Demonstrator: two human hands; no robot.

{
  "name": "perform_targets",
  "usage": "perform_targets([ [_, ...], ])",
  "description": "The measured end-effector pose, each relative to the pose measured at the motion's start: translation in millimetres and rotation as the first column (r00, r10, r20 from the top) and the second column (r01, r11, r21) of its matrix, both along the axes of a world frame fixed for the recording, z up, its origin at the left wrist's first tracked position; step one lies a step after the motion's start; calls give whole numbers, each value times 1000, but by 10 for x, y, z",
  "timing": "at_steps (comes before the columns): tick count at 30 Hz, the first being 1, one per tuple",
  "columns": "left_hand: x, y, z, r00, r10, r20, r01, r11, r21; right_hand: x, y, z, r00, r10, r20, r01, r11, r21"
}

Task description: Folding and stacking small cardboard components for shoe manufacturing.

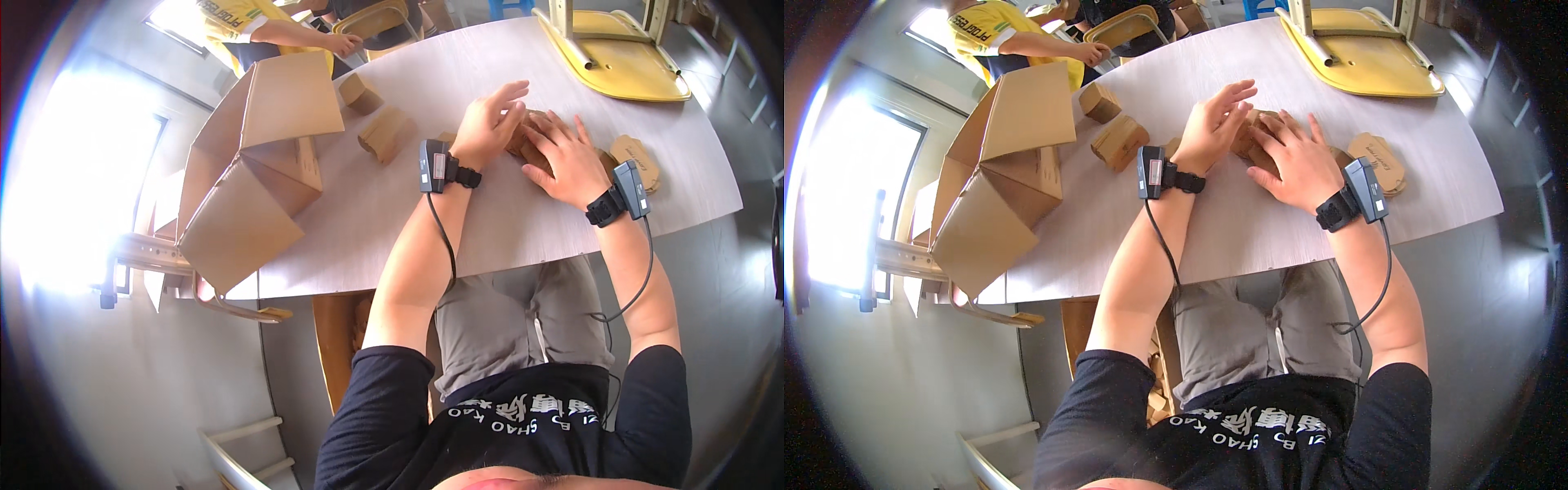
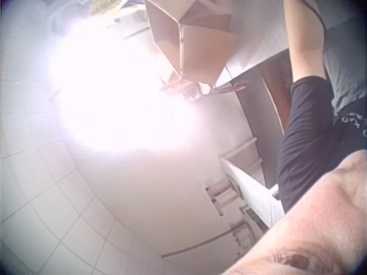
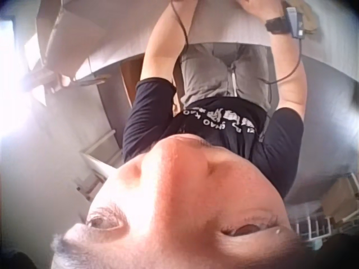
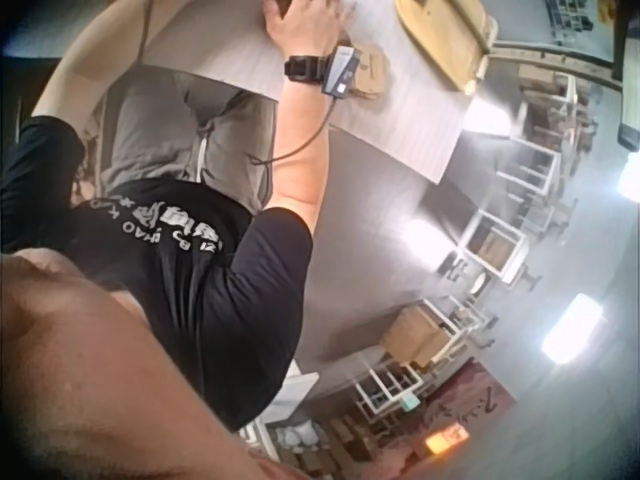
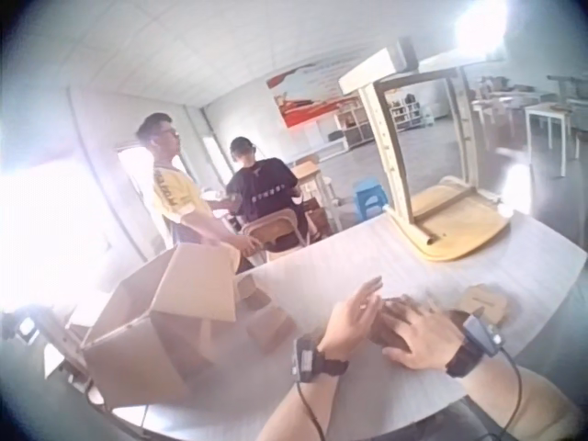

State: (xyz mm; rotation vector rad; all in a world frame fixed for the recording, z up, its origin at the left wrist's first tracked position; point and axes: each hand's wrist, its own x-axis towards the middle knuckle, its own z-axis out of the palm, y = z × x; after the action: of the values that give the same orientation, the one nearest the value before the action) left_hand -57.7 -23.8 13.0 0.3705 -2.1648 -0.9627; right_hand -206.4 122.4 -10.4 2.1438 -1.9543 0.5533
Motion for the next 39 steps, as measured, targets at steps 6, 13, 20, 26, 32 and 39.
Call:
perform_targets([
  [6, -27, -33, -87, 999, -40, -4, 40, 993, 110, -21, 39, -36, 1000, 14, 10, -14, 1000, -26],
  [13, -34, -174, -212, 997, 82, 3, -82, 993, 84, -215, 18, 127, 996, 55, 65, -31, 948, -316],
  [20, -124, 218, 187, 990, -83, 111, 122, 905, -407, -1133, 681, 403, 993, -116, 32, 120, 955, -270],
  [26, -492, 851, 123, 857, -302, 418, 511, 609, -607, -1353, 858, -253, 973, -183, 142, 195, 978, -76],
  [32, -545, 900, -41, 884, -161, 438, 428, 656, -622, -1309, 931, -257, 965, -226, 134, 240, 966, -98],
  [39, -569, 784, -91, 920, 129, 370, 225, 598, -769, -1117, 990, -126, 937, -319, 145, 333, 939, -82],
])
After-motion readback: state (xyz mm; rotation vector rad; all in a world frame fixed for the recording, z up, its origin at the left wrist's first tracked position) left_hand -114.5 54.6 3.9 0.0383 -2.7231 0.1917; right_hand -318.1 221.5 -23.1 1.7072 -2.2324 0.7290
